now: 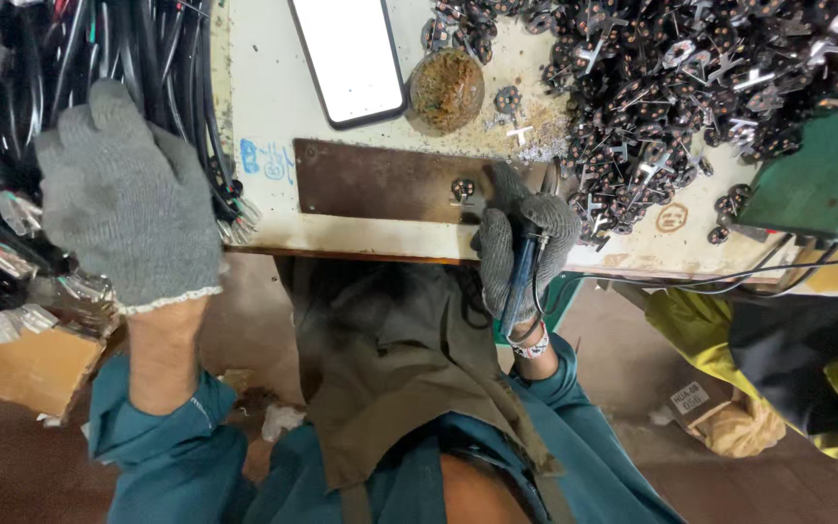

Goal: The person solders wires to electrical connectors at a workbench. Holding a soldering iron in one hand and a wire and connector in the other, they apply solder to join each connector, then set the finished connector aside and pick up the next one, repeating the process across the clip.

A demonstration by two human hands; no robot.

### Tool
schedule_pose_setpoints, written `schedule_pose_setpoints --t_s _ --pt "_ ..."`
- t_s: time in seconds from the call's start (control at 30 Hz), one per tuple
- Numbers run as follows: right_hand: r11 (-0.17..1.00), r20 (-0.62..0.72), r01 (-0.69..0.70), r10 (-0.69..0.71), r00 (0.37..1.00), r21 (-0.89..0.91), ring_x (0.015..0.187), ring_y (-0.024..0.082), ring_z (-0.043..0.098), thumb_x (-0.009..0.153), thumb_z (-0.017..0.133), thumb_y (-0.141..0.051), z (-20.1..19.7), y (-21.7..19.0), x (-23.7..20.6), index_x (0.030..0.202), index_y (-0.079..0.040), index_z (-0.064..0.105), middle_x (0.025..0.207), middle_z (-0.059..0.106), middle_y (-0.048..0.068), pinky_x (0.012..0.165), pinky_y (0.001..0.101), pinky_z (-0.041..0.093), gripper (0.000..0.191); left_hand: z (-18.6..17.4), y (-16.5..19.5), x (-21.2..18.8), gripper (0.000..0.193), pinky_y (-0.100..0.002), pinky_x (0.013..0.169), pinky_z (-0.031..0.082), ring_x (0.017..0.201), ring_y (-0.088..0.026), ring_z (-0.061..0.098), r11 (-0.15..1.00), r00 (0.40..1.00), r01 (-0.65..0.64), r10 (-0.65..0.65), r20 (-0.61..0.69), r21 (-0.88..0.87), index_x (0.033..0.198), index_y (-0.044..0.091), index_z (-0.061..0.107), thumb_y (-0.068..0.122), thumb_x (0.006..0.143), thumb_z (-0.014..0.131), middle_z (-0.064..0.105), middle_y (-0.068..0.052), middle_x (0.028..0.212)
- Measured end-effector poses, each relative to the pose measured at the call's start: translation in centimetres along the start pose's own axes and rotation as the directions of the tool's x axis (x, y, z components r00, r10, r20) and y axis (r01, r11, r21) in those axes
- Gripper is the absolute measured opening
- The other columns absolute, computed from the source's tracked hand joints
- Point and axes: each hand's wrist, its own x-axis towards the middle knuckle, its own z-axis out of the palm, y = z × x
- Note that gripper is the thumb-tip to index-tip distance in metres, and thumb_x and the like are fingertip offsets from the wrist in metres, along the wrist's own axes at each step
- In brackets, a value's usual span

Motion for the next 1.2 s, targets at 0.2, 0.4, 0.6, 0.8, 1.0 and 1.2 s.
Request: schedule_pose_setpoints --t_s 0.2,0.4,0.6,0.8,1.0,1.2 --pt "0.952 0.037 -0.164 0.160 0.986 0.259 0.092 0.018 0.060 0.105 0.070 -0.010 -0.3 -0.6 -0.4 0.121 -0.006 0.054 0.111 0.059 0.009 0.085 0.0360 0.052 0.023 -9.6 1.0 -1.3 0.031 -0.034 0.072 0.055 0.089 -0.025 0.069 0.762 0.901 -0.010 -0.274 -0.337 -0.647 0.126 0.008 0.068 0.022 0.099 0.066 0.071 -0.007 0.100" --pt "0.924 0.259 -0.383 0.367 0.893 0.011 0.074 0.017 0.057 0.101 0.061 -0.012 -2.7 -3.9 -1.2 0.131 -0.005 0.063 0.095 0.064 0.005 0.065 0.0313 0.046 0.031 -6.8 5.4 -6.3 0.035 -0.041 0.075 0.053 0.088 -0.032 0.069 0.367 0.791 -0.231 0.610 0.046 -0.901 0.124 0.008 0.071 0.028 0.095 0.068 0.073 -0.010 0.097" --pt "0.120 0.536 -0.754 0.633 0.559 0.646 0.066 0.018 0.055 0.102 0.060 -0.017 -0.4 -5.8 -2.3 0.107 -0.003 0.069 0.084 0.061 0.005 0.056 0.0329 0.041 0.017 -5.0 9.6 -5.8 0.031 -0.044 0.076 0.050 0.090 -0.038 0.063 0.077 0.823 0.106 0.553 0.131 -0.991 0.117 -0.002 0.065 0.022 0.097 0.069 0.067 -0.020 0.101" --pt "0.919 0.155 -0.373 0.353 0.923 0.125 0.081 0.023 0.062 0.096 0.068 -0.013 -2.0 -4.2 -0.1 0.107 -0.004 0.066 0.095 0.066 0.006 0.075 0.0361 0.047 0.015 -5.0 11.6 -4.0 0.014 -0.034 0.066 0.051 0.069 -0.024 0.067 0.048 0.786 0.487 0.411 0.462 -0.872 0.102 0.003 0.068 0.016 0.101 0.064 0.067 -0.014 0.082" --pt "0.944 0.313 -0.272 0.205 0.928 0.188 0.096 0.028 0.069 0.089 0.075 -0.010 -1.9 -5.3 1.9 0.107 -0.004 0.062 0.106 0.071 0.007 0.093 0.0393 0.052 0.023 -5.2 12.2 -4.4 0.014 -0.034 0.073 0.053 0.078 -0.025 0.066 -0.062 0.852 0.347 0.438 0.287 -0.936 0.110 0.001 0.066 0.011 0.100 0.065 0.066 -0.015 0.094" --pt "0.962 0.398 -0.251 0.192 0.897 0.103 0.107 0.029 0.065 0.085 0.084 -0.011 -2.7 -5.9 1.7 0.107 -0.010 0.076 0.111 0.073 0.006 0.101 0.0438 0.047 0.024 -5.9 12.9 -4.9 0.019 -0.038 0.086 0.055 0.100 -0.033 0.068 0.023 0.934 0.107 0.341 0.108 -0.994 0.111 0.000 0.068 0.003 0.092 0.071 0.068 -0.017 0.106"
